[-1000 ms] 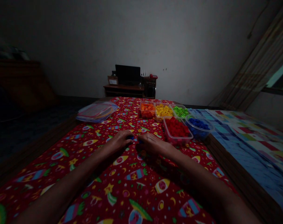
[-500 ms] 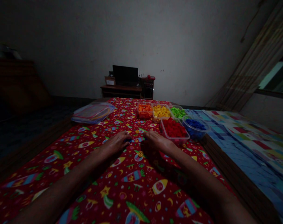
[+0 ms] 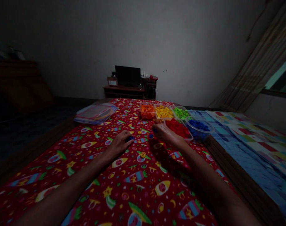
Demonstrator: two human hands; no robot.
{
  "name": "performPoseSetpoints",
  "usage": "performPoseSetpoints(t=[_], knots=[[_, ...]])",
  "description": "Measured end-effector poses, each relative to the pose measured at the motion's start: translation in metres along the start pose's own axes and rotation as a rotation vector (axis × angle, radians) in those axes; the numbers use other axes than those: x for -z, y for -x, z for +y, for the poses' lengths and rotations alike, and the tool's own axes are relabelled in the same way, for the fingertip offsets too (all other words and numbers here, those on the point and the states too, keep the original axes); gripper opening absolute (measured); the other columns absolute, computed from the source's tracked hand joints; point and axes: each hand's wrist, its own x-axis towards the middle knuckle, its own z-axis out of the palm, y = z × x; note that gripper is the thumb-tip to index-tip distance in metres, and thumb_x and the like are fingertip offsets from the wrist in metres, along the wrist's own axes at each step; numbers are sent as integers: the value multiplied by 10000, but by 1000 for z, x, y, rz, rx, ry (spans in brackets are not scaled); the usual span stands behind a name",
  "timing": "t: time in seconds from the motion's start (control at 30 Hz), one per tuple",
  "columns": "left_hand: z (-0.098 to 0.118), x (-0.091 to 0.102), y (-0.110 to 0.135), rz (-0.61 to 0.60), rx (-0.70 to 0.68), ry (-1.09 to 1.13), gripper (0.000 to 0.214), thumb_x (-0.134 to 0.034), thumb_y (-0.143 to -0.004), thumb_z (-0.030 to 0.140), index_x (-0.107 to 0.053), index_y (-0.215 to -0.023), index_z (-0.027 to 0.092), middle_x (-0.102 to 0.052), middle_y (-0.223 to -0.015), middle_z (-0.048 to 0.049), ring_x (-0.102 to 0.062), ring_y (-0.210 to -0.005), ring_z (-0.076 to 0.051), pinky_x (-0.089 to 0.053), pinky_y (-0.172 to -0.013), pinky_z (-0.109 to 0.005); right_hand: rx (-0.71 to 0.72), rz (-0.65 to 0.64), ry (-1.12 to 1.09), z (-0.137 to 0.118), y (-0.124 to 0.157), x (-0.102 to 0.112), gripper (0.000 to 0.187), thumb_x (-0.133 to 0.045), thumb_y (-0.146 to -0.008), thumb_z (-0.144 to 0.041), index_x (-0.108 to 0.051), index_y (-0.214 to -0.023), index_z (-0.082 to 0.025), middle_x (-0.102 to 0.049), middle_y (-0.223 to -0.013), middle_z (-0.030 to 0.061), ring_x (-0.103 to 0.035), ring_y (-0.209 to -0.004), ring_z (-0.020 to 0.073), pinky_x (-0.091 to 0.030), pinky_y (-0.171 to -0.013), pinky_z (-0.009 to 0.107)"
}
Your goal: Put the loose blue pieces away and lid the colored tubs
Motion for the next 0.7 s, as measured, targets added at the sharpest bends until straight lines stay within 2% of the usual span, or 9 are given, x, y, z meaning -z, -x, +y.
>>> performPoseSetpoints(t=[0.07, 0.17, 0.23, 0.33, 0.47, 0.63, 0.7], knots=[[1, -3, 2, 17, -11, 21, 178, -527, -838, 320, -612, -887, 171, -572, -930, -65, -576, -851, -189, -482, -784, -329, -34, 12, -16, 0, 0, 2, 127, -467, -787, -38, -556, -813, -126, -504, -736, 24, -409, -672, 119, -305, -613, 235], [2, -4, 3, 14, -39, 45, 178, -513, -852, 326, -603, -898, 179, -559, -952, -63, -572, -874, -191, -480, -798, -335, -68, 90, -14, 0, 2, -12, 159, -433, -821, -45, -560, -887, -114, -524, -806, 57, -438, -732, 144, -356, -681, 264], [4, -3, 3, 3, -47, 51, 183, -500, -865, 328, -604, -906, 183, -558, -954, -62, -570, -875, -189, -478, -803, -335, 0, 116, -25, 1, 5, -28, 228, -421, -825, -37, -539, -1003, -115, -535, -919, 90, -461, -841, 172, -389, -778, 310], [7, -1, 4, -6, -50, 51, 197, -491, -875, 333, -616, -923, 189, -561, -958, -64, -566, -887, -192, -474, -812, -338, 134, 67, -59, 0, 11, -45, 346, -457, -802, -36, -482, -1131, -144, -505, -1046, 110, -442, -984, 200, -394, -890, 372], [6, -1, 4, 3, -44, 14, 222, -489, -876, 337, -635, -942, 182, -558, -962, -73, -561, -903, -204, -473, -814, -343, 169, 21, -65, -3, 20, -47, 293, -464, -803, -38, -489, -1070, -156, -498, -994, 81, -437, -957, 190, -412, -888, 359], [3, -3, 4, -12, -55, -3, 258, -460, -893, 356, -634, -963, 179, -545, -943, -67, -560, -873, -195, -475, -805, -332, 188, 68, -23, -4, 19, -48, 205, -475, -813, -32, -520, -983, -137, -524, -981, 78, -447, -908, 166, -411, -849, 295], [2, -3, 4, -14, -60, 5, 267, -449, -899, 364, -630, -960, 177, -541, -946, -66, -560, -871, -191, -475, -809, -326, 168, 78, -4, -1, 12, -42, 155, -496, -807, -38, -549, -925, -123, -551, -934, 75, -461, -850, 155, -410, -795, 273]])
